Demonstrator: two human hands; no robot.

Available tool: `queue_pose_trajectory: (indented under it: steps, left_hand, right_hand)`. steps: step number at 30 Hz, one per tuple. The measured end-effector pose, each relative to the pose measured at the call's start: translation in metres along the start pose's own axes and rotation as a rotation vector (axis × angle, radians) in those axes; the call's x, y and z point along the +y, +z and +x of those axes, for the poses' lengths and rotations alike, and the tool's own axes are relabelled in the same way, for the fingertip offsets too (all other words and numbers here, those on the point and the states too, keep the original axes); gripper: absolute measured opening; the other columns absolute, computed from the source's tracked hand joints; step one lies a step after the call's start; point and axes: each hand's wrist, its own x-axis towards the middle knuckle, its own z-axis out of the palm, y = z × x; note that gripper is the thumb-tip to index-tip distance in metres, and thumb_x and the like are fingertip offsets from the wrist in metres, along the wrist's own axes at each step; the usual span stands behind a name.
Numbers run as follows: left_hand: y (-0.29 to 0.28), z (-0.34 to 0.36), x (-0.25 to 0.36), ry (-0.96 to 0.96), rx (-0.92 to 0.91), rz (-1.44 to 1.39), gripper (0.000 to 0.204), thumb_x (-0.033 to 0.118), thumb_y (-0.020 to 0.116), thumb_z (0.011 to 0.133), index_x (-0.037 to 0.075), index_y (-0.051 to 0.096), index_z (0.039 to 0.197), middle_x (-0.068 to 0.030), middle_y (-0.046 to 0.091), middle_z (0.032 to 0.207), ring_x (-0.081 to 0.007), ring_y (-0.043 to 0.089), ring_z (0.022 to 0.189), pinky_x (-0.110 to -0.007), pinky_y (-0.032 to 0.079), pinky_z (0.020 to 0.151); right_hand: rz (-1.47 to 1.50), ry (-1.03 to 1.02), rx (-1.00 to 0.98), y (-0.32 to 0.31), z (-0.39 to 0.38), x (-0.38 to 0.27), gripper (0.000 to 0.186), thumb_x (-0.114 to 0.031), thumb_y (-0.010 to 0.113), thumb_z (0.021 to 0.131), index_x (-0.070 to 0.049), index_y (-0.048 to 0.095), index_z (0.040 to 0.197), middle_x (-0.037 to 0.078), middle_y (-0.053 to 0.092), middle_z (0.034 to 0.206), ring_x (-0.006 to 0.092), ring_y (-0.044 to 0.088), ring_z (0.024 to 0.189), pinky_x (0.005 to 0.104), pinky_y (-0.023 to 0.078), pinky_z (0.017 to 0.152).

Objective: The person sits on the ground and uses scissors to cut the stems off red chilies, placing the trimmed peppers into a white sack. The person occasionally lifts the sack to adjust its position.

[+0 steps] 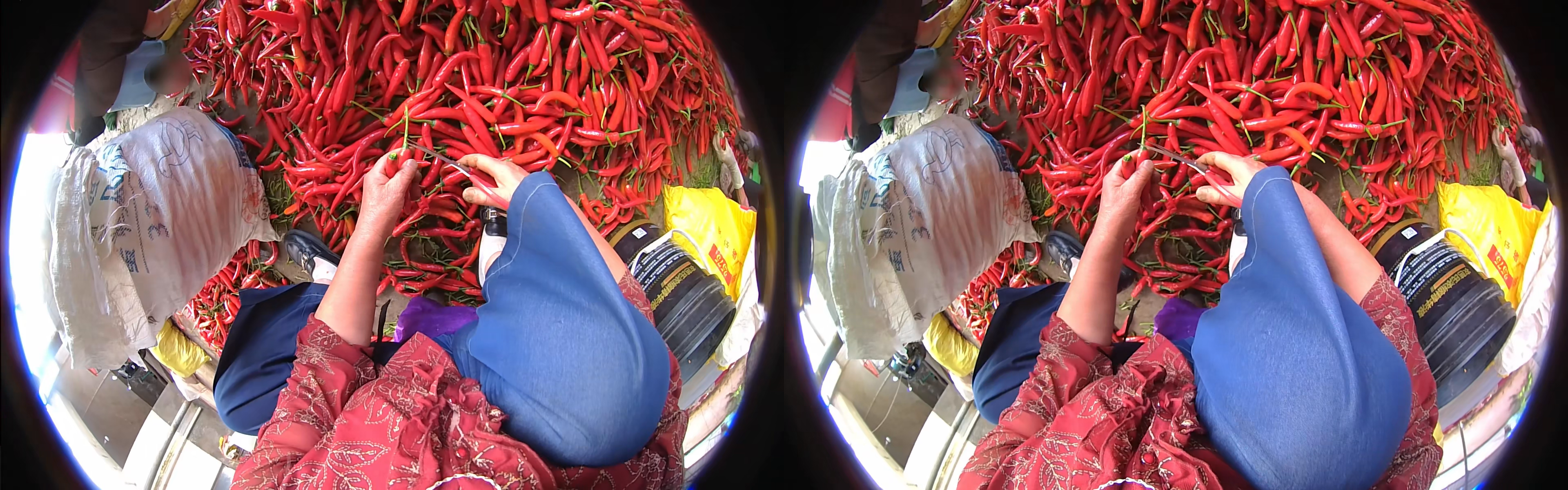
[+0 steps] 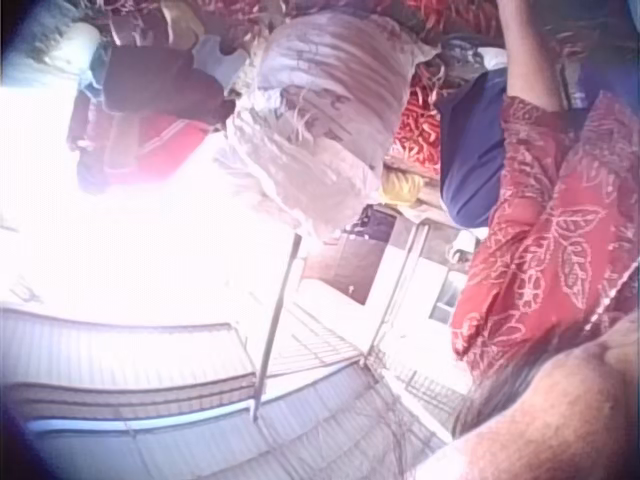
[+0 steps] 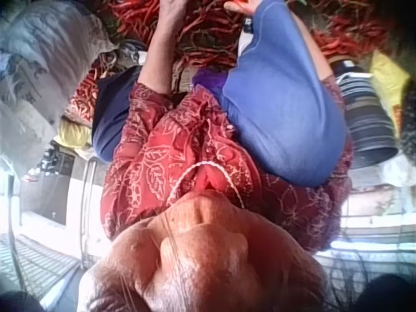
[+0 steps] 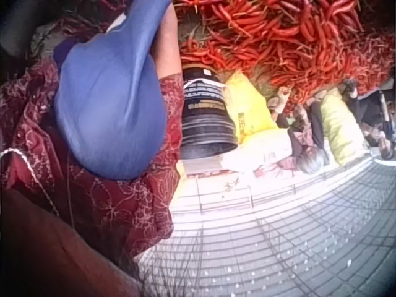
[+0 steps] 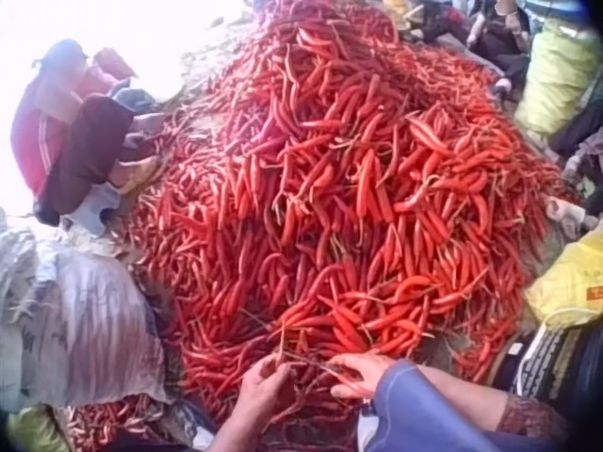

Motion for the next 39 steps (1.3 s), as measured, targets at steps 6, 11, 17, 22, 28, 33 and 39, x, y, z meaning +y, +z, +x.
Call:
queue_pose_trajectory:
  steps: [6,11,17,22,28,33,39]
  left_hand:
    - [-0.003,-0.002,-0.007,0.060,0.158,-0.068,0.021,0.014,0.058,0.088,0.002,0.058,0.106,0.0019,0.058,0.074,-0.0054,0.050,0.057,-0.019,0.040,0.052]
    - [-0.004,0.009,-0.019,0.335,0.156,0.300,0.022,0.011,0.063,0.082,0.000,0.062,0.102,-0.0031,0.063,0.078,-0.0076,0.056,0.070,-0.025,0.047,0.064]
    - [-0.016,0.012,-0.030,0.142,0.110,0.288,0.020,0.009,0.067,0.073,0.001,0.061,0.089,-0.0035,0.063,0.073,-0.0097,0.058,0.067,-0.026,0.047,0.063]
    - [-0.036,-0.007,-0.023,-0.038,0.199,-0.010,0.010,0.004,0.063,0.076,0.005,0.053,0.078,0.0004,0.055,0.067,-0.0081,0.050,0.055,-0.024,0.041,0.050]
    - [-0.042,-0.015,-0.021,0.015,0.197,0.036,0.013,0.003,0.066,0.076,0.005,0.056,0.084,-0.0003,0.058,0.071,-0.0087,0.052,0.057,-0.023,0.044,0.052]
    - [-0.036,-0.014,-0.019,0.178,0.300,0.147,0.024,0.003,0.071,0.073,0.004,0.055,0.090,0.0003,0.058,0.079,-0.0067,0.053,0.067,-0.023,0.048,0.061]
    - [-0.032,-0.003,-0.012,0.543,0.414,0.287,0.040,-0.001,0.074,0.070,0.007,0.044,0.095,-0.0064,0.059,0.106,-0.0113,0.058,0.088,-0.025,0.050,0.077]
  right_hand:
    - [0.086,0.000,0.029,0.000,0.002,0.002,0.070,-0.046,0.069,0.075,-0.009,0.046,0.129,0.015,0.060,0.115,0.0269,0.055,0.111,0.0352,0.041,0.095]
    - [-0.058,-0.035,-0.057,-0.005,0.006,-0.001,0.063,-0.043,0.067,0.077,-0.008,0.048,0.126,0.014,0.064,0.102,0.0254,0.060,0.100,0.0348,0.044,0.089]
    - [-0.100,-0.081,0.062,0.000,0.019,-0.017,0.046,-0.037,0.067,0.078,-0.006,0.058,0.111,0.013,0.066,0.085,0.0227,0.065,0.082,0.0346,0.048,0.075]
    - [-0.693,-0.280,0.363,-0.010,0.036,-0.048,0.043,-0.035,0.065,0.074,-0.006,0.058,0.105,0.018,0.061,0.092,0.0360,0.060,0.088,0.0456,0.048,0.075]
    - [-1.070,-0.325,0.467,-0.011,0.074,-0.065,0.023,-0.022,0.059,0.074,-0.005,0.060,0.089,0.013,0.062,0.082,0.0279,0.063,0.077,0.0406,0.051,0.067]
    - [-1.117,-0.210,0.393,-0.010,0.092,-0.066,0.021,-0.021,0.060,0.076,-0.006,0.060,0.091,0.010,0.064,0.077,0.0276,0.064,0.072,0.0396,0.052,0.064]
    - [-0.389,-0.130,0.109,-0.016,0.017,-0.082,0.037,-0.032,0.066,0.077,-0.007,0.059,0.103,0.008,0.065,0.076,0.0237,0.063,0.070,0.0348,0.048,0.064]
